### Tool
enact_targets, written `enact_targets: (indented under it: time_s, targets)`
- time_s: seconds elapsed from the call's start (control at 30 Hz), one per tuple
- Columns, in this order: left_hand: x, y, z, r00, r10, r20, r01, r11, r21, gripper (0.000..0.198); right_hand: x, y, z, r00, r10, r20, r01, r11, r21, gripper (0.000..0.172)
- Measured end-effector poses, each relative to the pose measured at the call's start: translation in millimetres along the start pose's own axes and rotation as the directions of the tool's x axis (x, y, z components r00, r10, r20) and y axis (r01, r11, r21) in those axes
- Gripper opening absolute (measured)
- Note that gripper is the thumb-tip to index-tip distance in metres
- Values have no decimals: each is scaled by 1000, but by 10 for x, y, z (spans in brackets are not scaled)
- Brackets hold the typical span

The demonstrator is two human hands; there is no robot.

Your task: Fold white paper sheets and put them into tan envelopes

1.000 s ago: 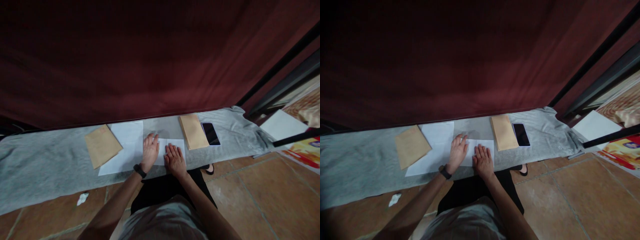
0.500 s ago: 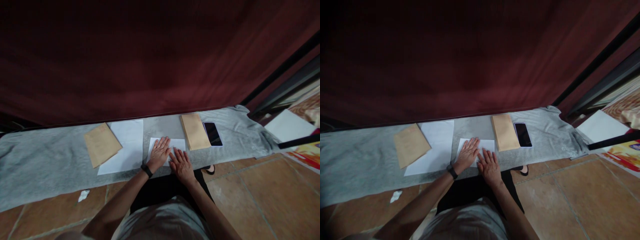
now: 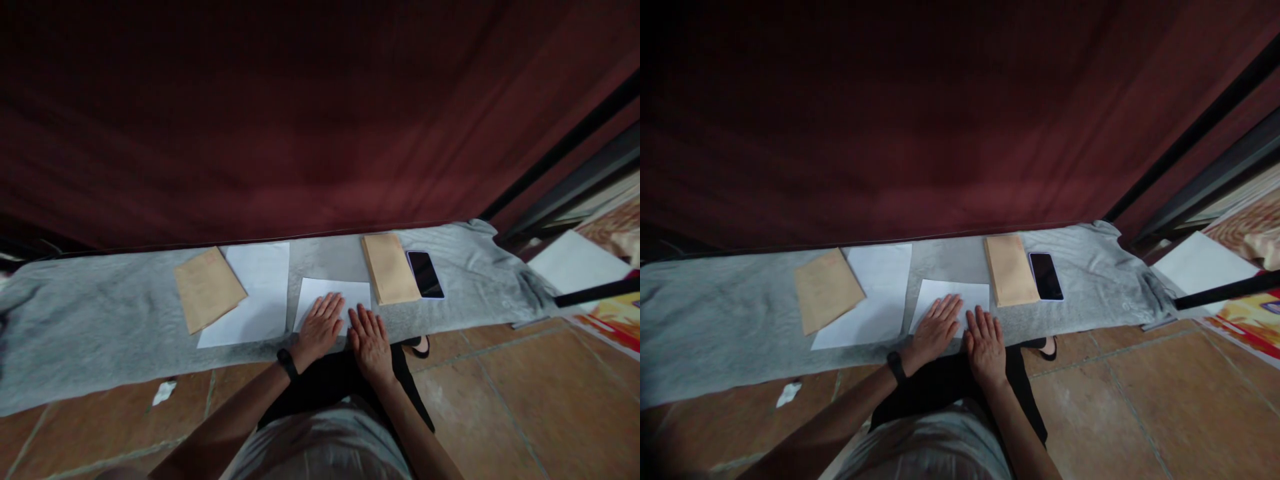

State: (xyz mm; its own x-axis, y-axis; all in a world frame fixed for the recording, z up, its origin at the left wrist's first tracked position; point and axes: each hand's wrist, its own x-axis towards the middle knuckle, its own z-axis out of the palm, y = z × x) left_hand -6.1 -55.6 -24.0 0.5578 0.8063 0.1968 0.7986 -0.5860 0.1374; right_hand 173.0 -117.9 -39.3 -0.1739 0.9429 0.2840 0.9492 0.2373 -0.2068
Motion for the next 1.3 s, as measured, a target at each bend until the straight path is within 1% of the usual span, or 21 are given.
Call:
enact_targets:
  time_s: [0.13, 0.23, 0.27, 0.33, 0.4, 0.43, 0.53, 0.63, 0.77, 0.87, 0.97, 1.03, 1.1, 1.2, 1.3]
  targets:
    - [-215, 98, -62, 999, 38, 9, -39, 999, 30, 54, 60, 25, -63, 1000, 14, -9, -14, 999, 52, 45]
    - [-357, 149, -55, 999, 47, 20, -48, 998, 44, 56, 221, -2, -112, 1000, 23, 3, -23, 991, 130, 40]
    - [-402, 167, -42, 998, 51, 23, -51, 998, 41, 56, 293, -29, -113, 1000, 8, 14, -10, 987, 163, 40]
    - [-482, 207, -7, 999, 51, 18, -51, 998, 26, 55, 442, -103, -83, 995, -92, 47, 79, 972, 220, 42]
    - [-541, 243, 20, 999, 35, 6, -35, 999, 7, 52, 572, -180, -17, 982, -172, 78, 150, 960, 236, 42]
    - [-561, 257, 25, 1000, 26, 2, -26, 1000, -2, 50, 624, -212, 23, 978, -189, 91, 164, 960, 228, 43]
    - [-586, 279, -2, 1000, 16, 14, -16, 1000, -9, 49, 734, -250, 135, 981, -166, 102, 146, 973, 179, 47]
    - [-578, 286, -61, 999, 16, 41, -16, 1000, 1, 54, 820, -225, 208, 986, -139, 97, 125, 983, 136, 48]
    - [-562, 297, -115, 998, 12, 66, -12, 1000, -3, 62, 964, -203, 257, 991, -85, 101, 76, 993, 92, 49]
    - [-562, 306, -136, 998, 18, 64, -17, 1000, -15, 65, 1039, -212, 250, 992, -57, 116, 47, 995, 89, 50]
    - [-559, 305, -165, 999, 18, 38, -17, 999, -31, 60, 967, -195, 195, 989, -72, 127, 56, 991, 124, 48]
    - [-540, 295, -187, 1000, 14, 18, -13, 999, -47, 48, 804, -151, 140, 987, -113, 115, 95, 984, 153, 46]
    - [-498, 279, -203, 1000, -6, 4, 6, 998, -65, 42, 572, -87, 79, 981, -171, 93, 153, 974, 169, 45]
    - [-393, 250, -189, 998, -55, -6, 54, 995, -79, 43, 226, 11, -2, 979, -187, 81, 175, 975, 134, 46]
    - [-247, 213, -112, 997, -76, -20, 75, 995, -59, 46, 28, 58, -43, 982, -175, 68, 169, 982, 85, 49]
